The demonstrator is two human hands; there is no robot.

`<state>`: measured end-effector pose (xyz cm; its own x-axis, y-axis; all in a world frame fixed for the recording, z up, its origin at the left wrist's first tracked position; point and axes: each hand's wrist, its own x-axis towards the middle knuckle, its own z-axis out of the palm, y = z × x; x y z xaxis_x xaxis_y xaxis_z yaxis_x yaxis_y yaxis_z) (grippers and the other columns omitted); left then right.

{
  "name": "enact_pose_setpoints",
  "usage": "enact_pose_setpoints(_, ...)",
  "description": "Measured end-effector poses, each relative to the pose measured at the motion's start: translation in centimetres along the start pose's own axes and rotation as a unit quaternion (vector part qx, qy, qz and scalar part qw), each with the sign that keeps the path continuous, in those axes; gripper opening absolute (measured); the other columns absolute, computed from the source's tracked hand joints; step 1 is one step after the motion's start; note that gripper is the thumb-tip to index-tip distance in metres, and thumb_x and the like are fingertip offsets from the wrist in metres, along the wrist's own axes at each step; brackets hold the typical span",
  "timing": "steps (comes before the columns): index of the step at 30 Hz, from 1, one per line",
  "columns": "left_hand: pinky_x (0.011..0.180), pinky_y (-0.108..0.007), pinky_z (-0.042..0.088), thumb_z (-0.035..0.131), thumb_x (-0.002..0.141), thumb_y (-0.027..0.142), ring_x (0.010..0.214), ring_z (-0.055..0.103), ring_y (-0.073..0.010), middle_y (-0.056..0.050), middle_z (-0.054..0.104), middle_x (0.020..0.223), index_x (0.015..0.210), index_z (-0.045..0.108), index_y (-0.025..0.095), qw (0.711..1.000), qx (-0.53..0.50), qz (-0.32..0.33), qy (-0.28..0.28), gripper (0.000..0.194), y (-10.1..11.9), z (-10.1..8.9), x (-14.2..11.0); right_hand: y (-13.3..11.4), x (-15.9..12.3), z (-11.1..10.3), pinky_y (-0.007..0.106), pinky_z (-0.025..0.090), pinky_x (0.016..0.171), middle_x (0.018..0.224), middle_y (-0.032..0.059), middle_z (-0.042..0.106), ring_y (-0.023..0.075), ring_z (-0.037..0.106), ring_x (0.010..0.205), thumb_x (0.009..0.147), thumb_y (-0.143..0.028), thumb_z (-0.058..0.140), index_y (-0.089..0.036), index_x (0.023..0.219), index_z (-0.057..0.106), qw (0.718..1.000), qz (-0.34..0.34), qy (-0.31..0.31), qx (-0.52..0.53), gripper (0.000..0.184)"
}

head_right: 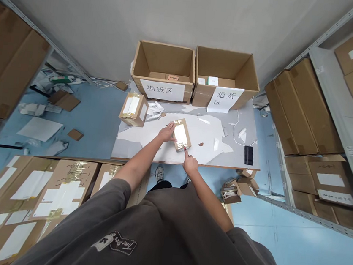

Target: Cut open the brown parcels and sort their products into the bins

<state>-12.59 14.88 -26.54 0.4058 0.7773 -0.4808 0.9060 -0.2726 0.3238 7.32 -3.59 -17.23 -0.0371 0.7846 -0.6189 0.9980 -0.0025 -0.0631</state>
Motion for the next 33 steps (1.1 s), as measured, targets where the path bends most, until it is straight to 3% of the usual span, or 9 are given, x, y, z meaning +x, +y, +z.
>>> enact_pose_setpoints(9, 0.136, -0.045, 0.027, 0.082, 0.085, 0.066, 0.174, -0.002, -0.0326, -0.019, -0.004, 0.186, 0.180, 0.003, 0.015, 1.000, 0.017, -0.010, -0.004, 0.134, 0.4, -0.5, -0.5, 1.4, -1.5, 1.2, 0.038, 0.055, 0.098, 0.129, 0.0205, 0.074, 0.0311, 0.076, 0.117, 0.107, -0.015, 0.044, -0.020, 0.173, 0.031, 0.999, -0.006, 0.031, 0.023, 0.068)
enact_pose_setpoints(13, 0.135, -0.045, 0.029, 0.079, 0.086, 0.068, 0.174, -0.001, -0.0333, -0.020, -0.002, 0.186, 0.179, 0.001, 0.014, 0.999, 0.014, -0.034, 0.002, 0.133, 1.0, -0.6, -0.9, 3.4, -2.9, 2.4, 0.037, 0.054, 0.099, 0.125, 0.0179, 0.077, 0.0310, 0.076, 0.117, 0.107, -0.014, 0.047, -0.021, 0.168, 0.041, 1.000, -0.005, -0.002, 0.026, 0.061)
enact_pose_setpoints(19, 0.134, -0.049, 0.030, 0.073, 0.088, 0.072, 0.173, 0.002, -0.0377, -0.020, 0.003, 0.186, 0.179, 0.007, 0.014, 0.998, 0.026, -0.054, 0.032, 0.127, 1.8, -0.9, -1.9, 4.5, -3.6, 2.8, 0.039, 0.054, 0.100, 0.136, 0.0197, 0.073, 0.0320, 0.075, 0.118, 0.114, -0.024, 0.036, -0.021, 0.173, 0.034, 0.996, 0.027, 0.047, 0.070, 0.059)
enact_pose_setpoints(21, 0.135, -0.053, 0.028, 0.068, 0.093, 0.066, 0.173, 0.004, -0.0388, -0.019, 0.009, 0.186, 0.179, 0.014, 0.017, 0.997, 0.041, -0.027, 0.052, 0.113, 2.0, -1.1, -2.3, 4.4, -3.6, 2.5, 0.040, 0.055, 0.099, 0.139, 0.0194, 0.071, 0.0319, 0.076, 0.116, 0.114, -0.026, 0.035, -0.023, 0.175, 0.031, 0.994, 0.039, 0.059, 0.079, 0.061)
enact_pose_setpoints(23, 0.136, -0.056, 0.025, 0.065, 0.096, 0.054, 0.173, 0.008, -0.0381, -0.015, 0.013, 0.186, 0.179, 0.020, 0.021, 0.996, 0.060, 0.043, 0.051, 0.100, 2.4, -1.3, -2.4, 4.4, -3.6, 2.2, 0.040, 0.056, 0.098, 0.140, 0.0187, 0.070, 0.0314, 0.076, 0.114, 0.115, -0.028, 0.035, -0.024, 0.176, 0.030, 0.993, 0.044, 0.073, 0.083, 0.062)
enact_pose_setpoints(27, 0.136, -0.059, 0.022, 0.078, 0.084, 0.036, 0.173, 0.008, -0.0379, -0.008, 0.013, 0.187, 0.178, 0.022, 0.034, 0.978, 0.106, 0.177, -0.019, 0.110, 4.1, -1.3, -1.7, 4.7, -3.3, 1.7, 0.038, 0.057, 0.094, 0.139, 0.0168, 0.069, 0.0291, 0.076, 0.107, 0.115, -0.029, 0.034, -0.025, 0.177, 0.030, 0.990, 0.042, 0.104, 0.081, 0.062)
enact_pose_setpoints(33, 0.131, -0.064, 0.028, 0.079, 0.088, 0.038, 0.172, 0.014, -0.0384, -0.007, 0.021, 0.186, 0.173, 0.035, 0.043, 0.986, 0.104, 0.124, -0.044, 0.095, 6.1, -0.9, 0.0, 5.7, -2.1, -0.4, 0.035, 0.057, 0.090, 0.135, 0.0160, 0.069, 0.0278, 0.073, 0.104, 0.116, -0.029, 0.033, -0.026, 0.177, 0.030, 0.981, 0.056, 0.168, 0.076, 0.062)
